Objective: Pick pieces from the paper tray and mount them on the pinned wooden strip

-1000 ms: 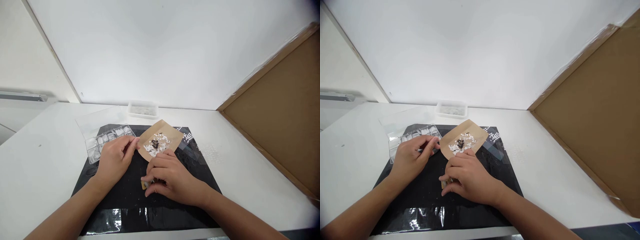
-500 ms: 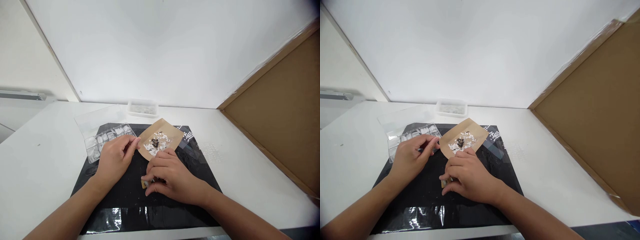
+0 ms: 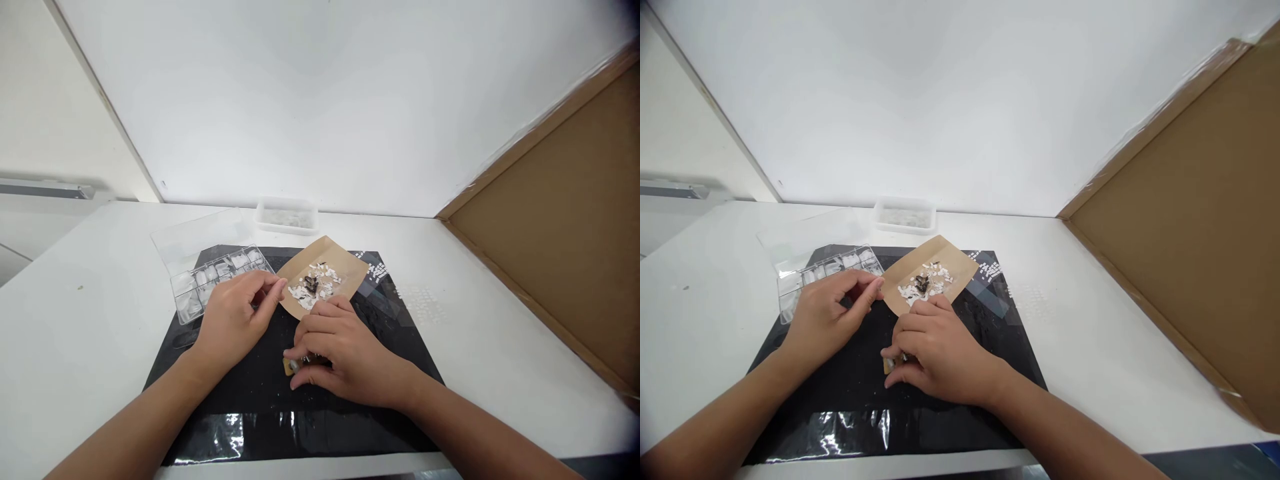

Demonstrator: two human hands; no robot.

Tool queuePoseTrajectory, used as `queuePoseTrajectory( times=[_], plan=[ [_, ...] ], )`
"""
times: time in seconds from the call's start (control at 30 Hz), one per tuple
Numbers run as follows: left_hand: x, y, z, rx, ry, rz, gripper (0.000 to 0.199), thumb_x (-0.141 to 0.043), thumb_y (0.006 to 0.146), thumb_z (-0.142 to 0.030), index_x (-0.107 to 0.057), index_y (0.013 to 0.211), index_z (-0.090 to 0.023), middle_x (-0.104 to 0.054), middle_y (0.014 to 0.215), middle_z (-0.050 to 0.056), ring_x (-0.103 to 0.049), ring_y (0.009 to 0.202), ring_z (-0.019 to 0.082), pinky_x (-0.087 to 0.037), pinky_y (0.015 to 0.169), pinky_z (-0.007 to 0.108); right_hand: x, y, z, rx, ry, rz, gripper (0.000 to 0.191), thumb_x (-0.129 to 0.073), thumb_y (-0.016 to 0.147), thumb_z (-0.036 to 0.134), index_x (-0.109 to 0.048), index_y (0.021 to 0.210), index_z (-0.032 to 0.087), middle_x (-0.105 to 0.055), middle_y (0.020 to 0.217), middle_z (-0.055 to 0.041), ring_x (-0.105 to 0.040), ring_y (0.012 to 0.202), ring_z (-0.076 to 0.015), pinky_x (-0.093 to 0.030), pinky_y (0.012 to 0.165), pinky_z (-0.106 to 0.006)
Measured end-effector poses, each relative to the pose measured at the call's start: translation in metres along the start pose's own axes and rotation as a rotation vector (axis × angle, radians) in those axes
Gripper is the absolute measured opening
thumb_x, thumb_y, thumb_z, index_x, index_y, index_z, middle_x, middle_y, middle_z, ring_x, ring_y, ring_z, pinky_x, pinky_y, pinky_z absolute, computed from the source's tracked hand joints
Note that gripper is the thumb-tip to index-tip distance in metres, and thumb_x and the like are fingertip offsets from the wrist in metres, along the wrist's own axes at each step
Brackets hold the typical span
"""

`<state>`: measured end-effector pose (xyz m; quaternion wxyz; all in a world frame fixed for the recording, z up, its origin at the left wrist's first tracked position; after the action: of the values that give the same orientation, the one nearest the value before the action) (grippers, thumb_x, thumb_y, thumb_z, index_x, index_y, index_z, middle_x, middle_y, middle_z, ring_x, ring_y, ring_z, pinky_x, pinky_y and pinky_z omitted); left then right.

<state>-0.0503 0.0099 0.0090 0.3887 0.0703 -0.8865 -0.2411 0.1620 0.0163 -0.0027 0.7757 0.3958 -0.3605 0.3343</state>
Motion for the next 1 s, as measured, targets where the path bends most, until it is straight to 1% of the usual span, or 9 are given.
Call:
queuePoseTrajectory(
  times=[0.17,0.23,0.4,0.67,0.83,1.0],
  plan=[
    [-0.0021,-0.0015,0.0004,-0.105,-0.012,0.036,0.018,-0.061,0.102,-0.029,-0.07,0.091,-0.019,-0.069,0.074,-0.003,-0.061,0.065,0.012,-0.044,0.064,0.025,0.0009,-0.0015,-0.0017,0.026,-0.008,0.009,0.03,-0.084,0.086,0.049,-0.075,0.099,0.024,-0.074,0.095,0.0024,-0.061,0.092,-0.0179,-0.03,0.088,-0.036],
    [-0.0023,-0.0022,0.0007,-0.122,-0.012,0.038,0.017,-0.06,0.103,-0.028,-0.07,0.092,-0.019,-0.068,0.074,-0.003,-0.061,0.066,0.011,-0.044,0.064,0.025,0.001,-0.0022,-0.0024,0.04,-0.022,0.03,0.033,-0.084,0.086,0.051,-0.074,0.102,0.023,-0.074,0.095,0.0013,-0.061,0.093,-0.0186,-0.031,0.089,-0.037],
    [-0.0012,-0.0025,0.0004,-0.129,-0.005,0.024,0.016,-0.062,0.101,-0.026,-0.07,0.091,-0.018,-0.064,0.071,-0.003,-0.059,0.063,0.011,-0.043,0.062,0.025,0.0016,-0.0025,-0.003,0.067,-0.054,0.034,0.033,-0.081,0.088,0.051,-0.073,0.102,0.022,-0.074,0.098,0.0007,-0.061,0.094,-0.0186,-0.031,0.089,-0.037],
    [-0.0021,-0.0019,0.001,-0.12,-0.003,0.035,0.015,-0.062,0.101,-0.027,-0.071,0.093,-0.019,-0.065,0.072,-0.003,-0.059,0.064,0.012,-0.044,0.063,0.026,0.0034,-0.0017,-0.0018,0.095,-0.056,0.001,0.03,-0.079,0.092,0.048,-0.072,0.105,0.022,-0.073,0.1,0.0004,-0.062,0.096,-0.0175,-0.033,0.088,-0.036],
    [-0.0021,-0.0023,0.0018,-0.113,0.001,0.034,0.016,-0.061,0.101,-0.027,-0.071,0.092,-0.019,-0.065,0.072,-0.002,-0.059,0.064,0.013,-0.044,0.063,0.027,0.0021,-0.0018,-0.001,0.172,-0.081,-0.004,0.017,-0.071,0.1,0.039,-0.072,0.099,0.022,-0.073,0.095,0.0016,-0.061,0.09,-0.0155,-0.035,0.086,-0.036],
    [-0.0035,-0.0032,0.0037,-0.108,-0.005,0.044,0.016,-0.06,0.102,-0.028,-0.07,0.093,-0.019,-0.065,0.073,-0.002,-0.06,0.064,0.013,-0.044,0.063,0.027,0.0019,-0.0023,-0.0007,0.222,-0.125,-0.048,0.016,-0.072,0.099,0.03,-0.068,0.088,0.019,-0.073,0.092,0.0008,-0.059,0.084,-0.0144,-0.037,0.082,-0.035]
  ],
)
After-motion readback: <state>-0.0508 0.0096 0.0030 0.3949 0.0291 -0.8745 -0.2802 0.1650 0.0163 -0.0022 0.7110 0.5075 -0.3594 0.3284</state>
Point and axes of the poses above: each hand's wrist, its own y-axis towards the middle knuckle, its own x-axis out of the back of the hand, z = x × y, the point moved 1 cm from there along y, towards the middle knuckle
